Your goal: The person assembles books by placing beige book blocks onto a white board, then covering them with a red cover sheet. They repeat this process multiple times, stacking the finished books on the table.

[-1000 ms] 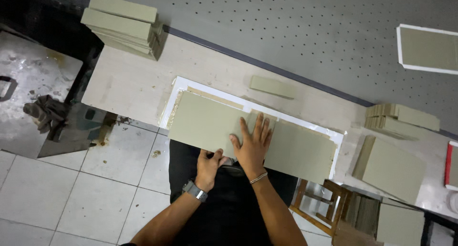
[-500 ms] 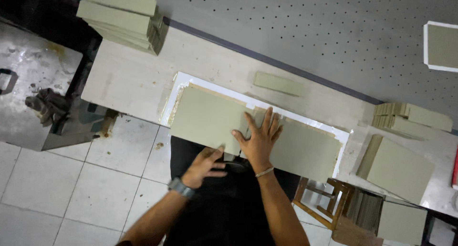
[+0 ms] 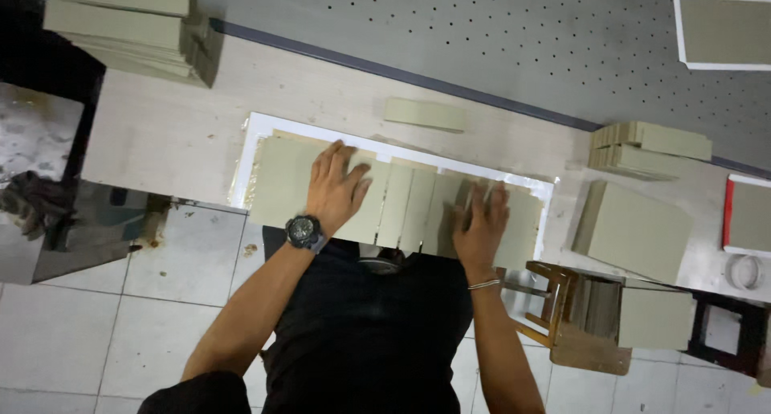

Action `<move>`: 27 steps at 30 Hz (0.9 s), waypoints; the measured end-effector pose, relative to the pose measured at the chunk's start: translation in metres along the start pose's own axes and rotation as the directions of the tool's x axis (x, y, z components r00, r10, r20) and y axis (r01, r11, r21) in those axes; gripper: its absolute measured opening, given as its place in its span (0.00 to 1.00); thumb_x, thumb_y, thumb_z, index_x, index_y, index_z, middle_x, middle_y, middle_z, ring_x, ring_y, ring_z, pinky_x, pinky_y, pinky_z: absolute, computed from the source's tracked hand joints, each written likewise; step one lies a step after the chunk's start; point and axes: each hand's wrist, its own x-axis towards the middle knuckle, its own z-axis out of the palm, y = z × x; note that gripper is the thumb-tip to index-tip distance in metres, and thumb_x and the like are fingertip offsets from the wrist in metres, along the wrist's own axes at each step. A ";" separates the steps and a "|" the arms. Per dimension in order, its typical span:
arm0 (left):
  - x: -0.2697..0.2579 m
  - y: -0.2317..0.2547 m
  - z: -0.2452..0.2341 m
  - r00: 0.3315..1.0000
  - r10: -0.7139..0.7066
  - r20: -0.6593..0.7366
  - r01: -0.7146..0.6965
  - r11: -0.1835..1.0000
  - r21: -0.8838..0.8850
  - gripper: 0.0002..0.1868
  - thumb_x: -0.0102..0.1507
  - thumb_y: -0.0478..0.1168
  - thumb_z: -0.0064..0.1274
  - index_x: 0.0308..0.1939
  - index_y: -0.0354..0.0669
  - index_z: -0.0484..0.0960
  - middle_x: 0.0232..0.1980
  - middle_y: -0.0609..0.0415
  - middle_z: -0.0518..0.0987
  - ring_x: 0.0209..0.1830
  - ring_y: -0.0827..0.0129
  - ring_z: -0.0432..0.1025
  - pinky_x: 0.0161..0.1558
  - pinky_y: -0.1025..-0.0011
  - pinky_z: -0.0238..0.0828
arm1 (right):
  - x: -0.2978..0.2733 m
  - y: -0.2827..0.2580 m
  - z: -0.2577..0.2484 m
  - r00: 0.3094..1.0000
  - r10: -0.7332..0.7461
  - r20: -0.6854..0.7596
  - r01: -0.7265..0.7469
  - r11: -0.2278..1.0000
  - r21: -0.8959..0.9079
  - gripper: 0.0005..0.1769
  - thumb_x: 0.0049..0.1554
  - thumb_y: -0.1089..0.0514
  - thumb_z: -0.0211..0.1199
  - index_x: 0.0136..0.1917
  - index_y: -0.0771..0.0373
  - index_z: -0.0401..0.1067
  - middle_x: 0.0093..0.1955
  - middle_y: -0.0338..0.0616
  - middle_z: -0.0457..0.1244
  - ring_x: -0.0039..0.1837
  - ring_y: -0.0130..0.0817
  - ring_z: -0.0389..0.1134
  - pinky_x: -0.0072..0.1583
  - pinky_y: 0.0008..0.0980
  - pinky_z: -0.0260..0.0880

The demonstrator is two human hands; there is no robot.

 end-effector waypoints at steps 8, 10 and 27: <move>0.006 -0.015 0.029 0.999 0.020 -0.035 -0.022 0.997 -0.071 0.12 0.69 0.49 0.62 0.53 0.51 0.86 0.68 0.47 0.74 0.79 0.39 0.64 0.75 0.45 0.63 | -0.002 -0.005 0.014 0.987 0.124 0.104 -0.115 0.990 -0.084 0.37 0.71 0.45 0.61 0.87 0.54 0.56 0.91 0.62 0.41 0.89 0.65 0.42 0.80 0.70 0.45; 0.011 -0.015 0.027 0.999 0.012 -0.037 -0.015 0.996 -0.087 0.13 0.68 0.50 0.64 0.52 0.51 0.86 0.68 0.46 0.74 0.80 0.37 0.63 0.76 0.45 0.61 | 0.009 -0.005 0.019 0.992 0.095 0.082 -0.094 0.995 -0.018 0.41 0.70 0.48 0.62 0.89 0.55 0.50 0.91 0.64 0.39 0.89 0.67 0.41 0.81 0.70 0.45; 0.023 -0.017 0.018 0.994 -0.078 -0.081 0.054 0.963 -0.264 0.16 0.60 0.49 0.68 0.46 0.45 0.86 0.69 0.39 0.75 0.83 0.30 0.60 0.81 0.41 0.56 | 0.322 -0.301 0.184 0.808 -0.512 0.292 0.438 0.853 0.283 0.47 0.70 0.48 0.68 0.91 0.58 0.45 0.89 0.60 0.49 0.88 0.71 0.44 0.84 0.64 0.44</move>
